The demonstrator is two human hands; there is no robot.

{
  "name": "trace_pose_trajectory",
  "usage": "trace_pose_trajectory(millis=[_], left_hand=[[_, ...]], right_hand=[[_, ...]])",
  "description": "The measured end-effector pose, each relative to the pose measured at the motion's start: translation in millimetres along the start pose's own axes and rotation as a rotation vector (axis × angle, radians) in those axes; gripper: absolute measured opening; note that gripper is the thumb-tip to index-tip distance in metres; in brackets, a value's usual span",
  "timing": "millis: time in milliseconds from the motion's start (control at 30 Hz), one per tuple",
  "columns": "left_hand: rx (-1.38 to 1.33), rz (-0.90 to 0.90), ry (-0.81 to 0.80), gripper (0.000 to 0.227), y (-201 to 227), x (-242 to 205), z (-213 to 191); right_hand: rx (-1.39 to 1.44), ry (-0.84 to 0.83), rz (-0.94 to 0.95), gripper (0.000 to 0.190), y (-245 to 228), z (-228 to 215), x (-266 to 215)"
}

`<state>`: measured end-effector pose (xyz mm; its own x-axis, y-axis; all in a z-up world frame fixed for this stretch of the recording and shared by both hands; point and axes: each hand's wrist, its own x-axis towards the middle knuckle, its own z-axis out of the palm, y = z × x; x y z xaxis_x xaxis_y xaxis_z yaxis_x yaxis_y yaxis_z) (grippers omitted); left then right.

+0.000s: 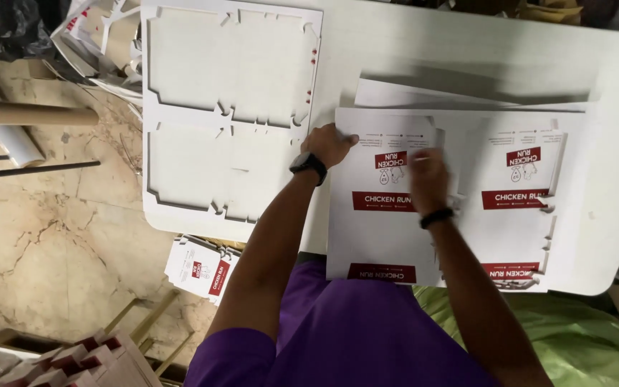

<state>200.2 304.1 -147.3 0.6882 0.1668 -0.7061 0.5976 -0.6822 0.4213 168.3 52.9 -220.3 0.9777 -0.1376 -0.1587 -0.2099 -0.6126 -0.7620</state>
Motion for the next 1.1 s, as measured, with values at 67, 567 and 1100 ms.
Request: trace_pose_trajectory(millis=[67,567,1100], left_hand=[[-0.002,-0.025,-0.03,0.064,8.5,-11.0,-10.3],[0.088,0.181,0.352,0.034,-13.7,-7.7,50.0],[-0.878,0.354,-0.215,0.052,-41.1,-15.8,49.2]], right_hand=[[0.145,-0.326,0.337,0.027,-40.9,27.6,-6.5],[-0.046,-0.656,0.688,0.026,-89.9,50.8,21.4],[0.101,-0.667,0.56,0.027,-48.1,49.4,1.9]])
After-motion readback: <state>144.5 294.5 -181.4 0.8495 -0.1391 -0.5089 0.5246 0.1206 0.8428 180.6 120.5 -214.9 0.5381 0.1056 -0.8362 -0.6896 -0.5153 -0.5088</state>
